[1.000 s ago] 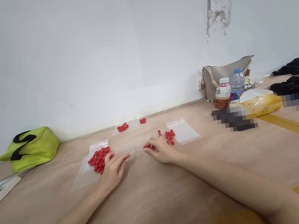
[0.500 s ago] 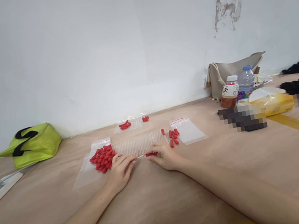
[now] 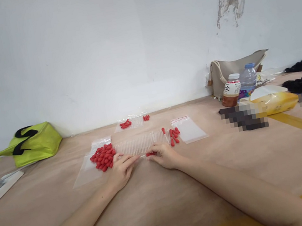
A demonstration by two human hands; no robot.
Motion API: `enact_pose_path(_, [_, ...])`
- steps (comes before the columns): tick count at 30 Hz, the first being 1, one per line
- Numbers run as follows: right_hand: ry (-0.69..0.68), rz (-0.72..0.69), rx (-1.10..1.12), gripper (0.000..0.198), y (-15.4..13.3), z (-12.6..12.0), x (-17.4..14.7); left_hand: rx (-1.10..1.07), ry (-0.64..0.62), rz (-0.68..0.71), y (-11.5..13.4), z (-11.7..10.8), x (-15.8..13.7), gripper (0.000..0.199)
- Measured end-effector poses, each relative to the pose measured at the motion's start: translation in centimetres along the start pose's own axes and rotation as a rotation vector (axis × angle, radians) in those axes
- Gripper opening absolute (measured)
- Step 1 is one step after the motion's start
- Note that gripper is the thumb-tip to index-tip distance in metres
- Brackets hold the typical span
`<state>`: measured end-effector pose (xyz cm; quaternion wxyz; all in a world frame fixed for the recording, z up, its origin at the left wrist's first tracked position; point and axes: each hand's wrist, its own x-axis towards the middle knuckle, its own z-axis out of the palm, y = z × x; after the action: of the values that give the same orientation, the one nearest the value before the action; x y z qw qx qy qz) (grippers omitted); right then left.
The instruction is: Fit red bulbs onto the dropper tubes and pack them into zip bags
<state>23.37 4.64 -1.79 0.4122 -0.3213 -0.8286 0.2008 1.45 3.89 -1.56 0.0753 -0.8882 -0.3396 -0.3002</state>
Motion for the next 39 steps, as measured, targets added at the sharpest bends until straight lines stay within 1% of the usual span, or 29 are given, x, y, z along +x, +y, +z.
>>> enact_pose_path(3, [-0.025,0.023,0.010,0.016,0.0,0.0,-0.1,-0.007,0.005,0.034,0.0,-0.1,0.1,0.026])
enact_pose_path(6, [-0.026,0.013,-0.020,0.016,-0.1,0.0,-0.2,-0.002,-0.003,0.060,0.2,-0.1,0.1,0.026])
enact_pose_path(13, [0.002,-0.126,-0.159,0.012,0.2,0.0,-0.4,0.037,-0.035,0.068,0.4,-0.3,0.1,0.026])
enact_pose_path(18, [-0.022,-0.253,-0.261,0.011,0.7,0.2,-0.5,0.084,-0.048,0.080,0.7,-0.1,-0.1,0.026])
enact_pose_path(21, [-0.037,-0.290,-0.354,0.012,0.7,0.1,-0.6,0.095,-0.045,0.098,1.0,0.1,-0.2,0.025])
enact_pose_path(27, [-0.091,-0.309,-0.450,0.015,-0.1,-0.2,-0.6,0.053,-0.052,0.110,1.1,0.0,-0.2,0.026])
enact_pose_path(31, [-0.088,-0.313,-0.462,0.017,-0.3,0.0,-0.5,0.043,-0.060,0.114,1.0,0.1,0.0,0.026])
enact_pose_path(36, [-0.086,-0.297,-0.424,0.017,0.0,0.0,-0.4,0.017,-0.059,0.095,1.3,0.1,0.2,0.027])
enact_pose_path(39, [-0.092,-0.229,-0.305,0.016,-0.1,-0.3,0.0,-0.021,-0.046,0.055,1.6,-0.1,0.3,0.024])
